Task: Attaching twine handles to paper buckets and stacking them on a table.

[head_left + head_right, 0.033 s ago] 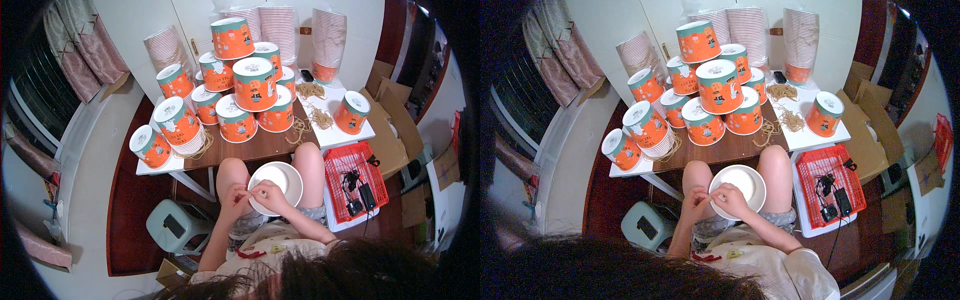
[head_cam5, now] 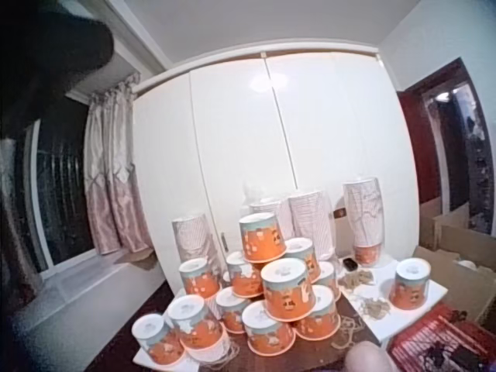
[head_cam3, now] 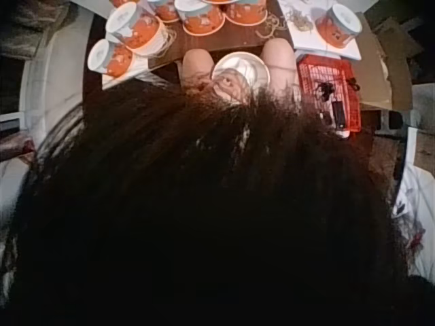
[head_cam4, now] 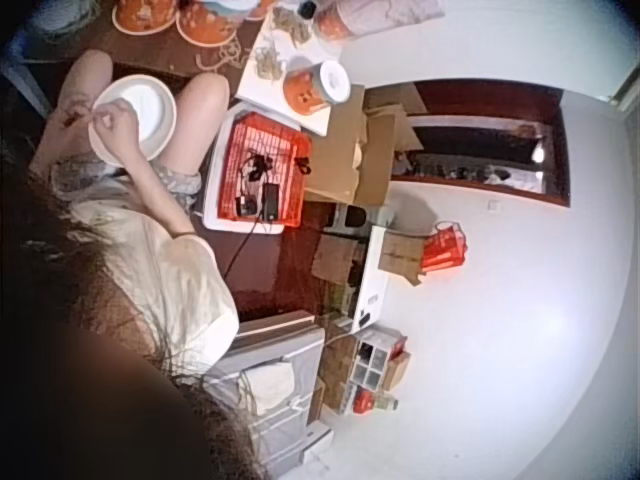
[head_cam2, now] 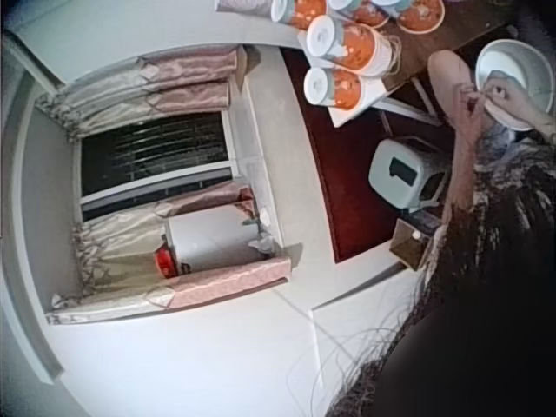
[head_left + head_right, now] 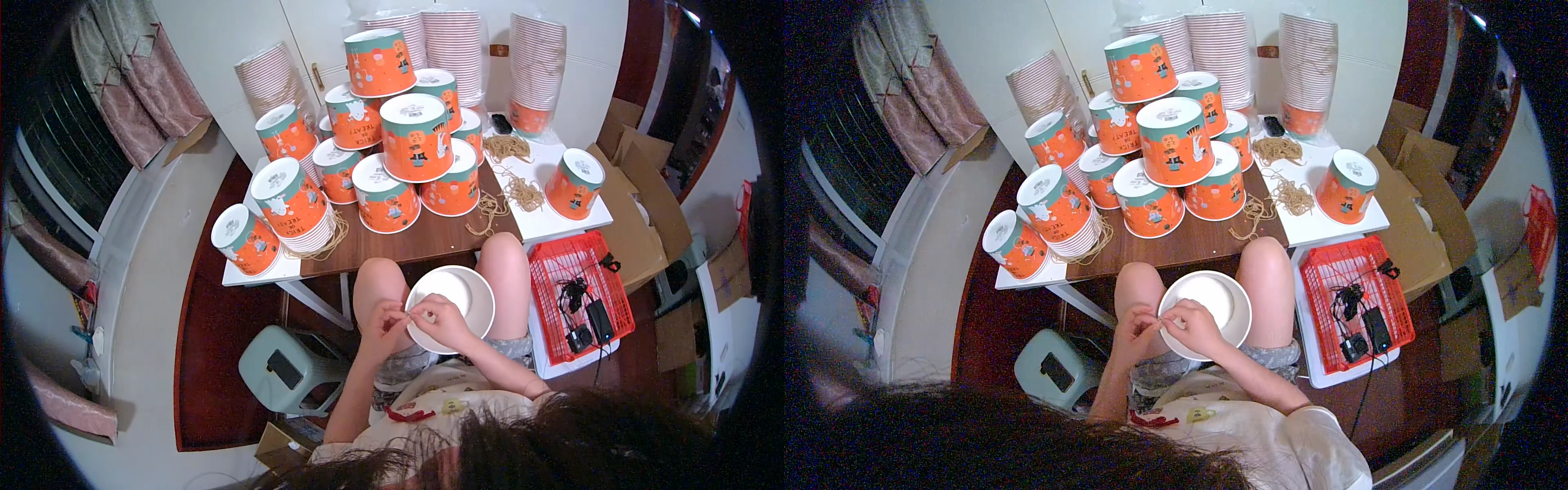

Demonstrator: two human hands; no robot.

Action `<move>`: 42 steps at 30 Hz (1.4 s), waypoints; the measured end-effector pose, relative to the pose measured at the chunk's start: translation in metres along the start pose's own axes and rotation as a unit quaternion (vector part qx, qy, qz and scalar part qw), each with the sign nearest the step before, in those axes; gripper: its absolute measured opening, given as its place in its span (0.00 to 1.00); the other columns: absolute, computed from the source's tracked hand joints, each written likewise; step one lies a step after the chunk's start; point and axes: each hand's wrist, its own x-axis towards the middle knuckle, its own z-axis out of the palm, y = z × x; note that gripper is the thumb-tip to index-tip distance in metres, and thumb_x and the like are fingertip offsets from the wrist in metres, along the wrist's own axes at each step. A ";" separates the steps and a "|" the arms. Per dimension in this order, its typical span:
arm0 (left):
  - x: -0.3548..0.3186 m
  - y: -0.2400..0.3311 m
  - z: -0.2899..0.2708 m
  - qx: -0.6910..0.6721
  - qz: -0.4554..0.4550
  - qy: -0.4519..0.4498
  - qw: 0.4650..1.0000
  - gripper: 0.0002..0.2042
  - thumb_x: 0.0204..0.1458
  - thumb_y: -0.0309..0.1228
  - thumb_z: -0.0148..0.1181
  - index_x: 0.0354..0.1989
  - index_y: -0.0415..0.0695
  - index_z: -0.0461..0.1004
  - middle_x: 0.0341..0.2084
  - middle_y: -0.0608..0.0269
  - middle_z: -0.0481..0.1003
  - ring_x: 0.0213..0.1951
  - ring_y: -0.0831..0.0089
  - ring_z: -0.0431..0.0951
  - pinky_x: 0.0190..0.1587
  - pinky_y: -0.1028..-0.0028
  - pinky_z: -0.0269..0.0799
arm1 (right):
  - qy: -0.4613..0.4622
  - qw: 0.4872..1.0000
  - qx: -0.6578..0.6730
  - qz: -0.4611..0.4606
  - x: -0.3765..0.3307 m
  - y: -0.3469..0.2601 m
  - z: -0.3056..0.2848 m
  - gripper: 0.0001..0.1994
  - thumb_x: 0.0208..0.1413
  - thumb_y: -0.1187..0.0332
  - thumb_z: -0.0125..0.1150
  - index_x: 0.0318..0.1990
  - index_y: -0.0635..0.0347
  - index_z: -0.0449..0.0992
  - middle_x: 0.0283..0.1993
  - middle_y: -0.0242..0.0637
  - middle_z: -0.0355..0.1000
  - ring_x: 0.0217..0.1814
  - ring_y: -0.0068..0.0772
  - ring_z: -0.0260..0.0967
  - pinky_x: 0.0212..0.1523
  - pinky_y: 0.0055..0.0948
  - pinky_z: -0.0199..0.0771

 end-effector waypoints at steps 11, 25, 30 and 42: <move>0.001 0.006 0.001 -0.064 -0.023 -0.022 0.997 0.13 0.48 0.23 0.55 0.40 0.42 0.61 0.24 0.68 0.73 0.26 0.86 0.67 0.29 0.86 0.60 | 0.048 0.991 -0.083 -0.096 -0.008 -0.006 -0.010 0.07 0.37 0.73 0.61 0.28 0.55 0.75 0.29 0.33 0.68 0.32 0.33 0.65 0.35 0.28 0.62; 0.002 0.014 0.000 -0.055 -0.070 -0.034 0.995 0.13 0.47 0.20 0.53 0.41 0.41 0.62 0.27 0.66 0.73 0.29 0.85 0.68 0.32 0.86 0.60 | 0.040 0.981 -0.136 -0.135 -0.007 -0.007 -0.008 0.05 0.38 0.72 0.62 0.27 0.53 0.76 0.26 0.27 0.68 0.32 0.29 0.65 0.35 0.28 0.57; 0.001 0.008 -0.006 -0.099 -0.050 -0.053 0.992 0.15 0.44 0.17 0.52 0.42 0.41 0.62 0.29 0.65 0.72 0.31 0.85 0.68 0.33 0.86 0.61 | 0.024 0.991 -0.083 -0.098 -0.006 -0.008 -0.008 0.03 0.42 0.72 0.59 0.27 0.55 0.75 0.27 0.32 0.68 0.33 0.32 0.66 0.35 0.29 0.59; 0.000 0.029 0.004 0.110 -0.014 -0.033 0.993 0.13 0.44 0.23 0.58 0.38 0.42 0.65 0.25 0.69 0.69 0.28 0.83 0.68 0.32 0.83 0.63 | -0.041 0.997 0.057 -0.020 -0.006 0.005 -0.001 0.04 0.50 0.71 0.52 0.31 0.61 0.69 0.32 0.41 0.67 0.34 0.39 0.67 0.35 0.30 0.66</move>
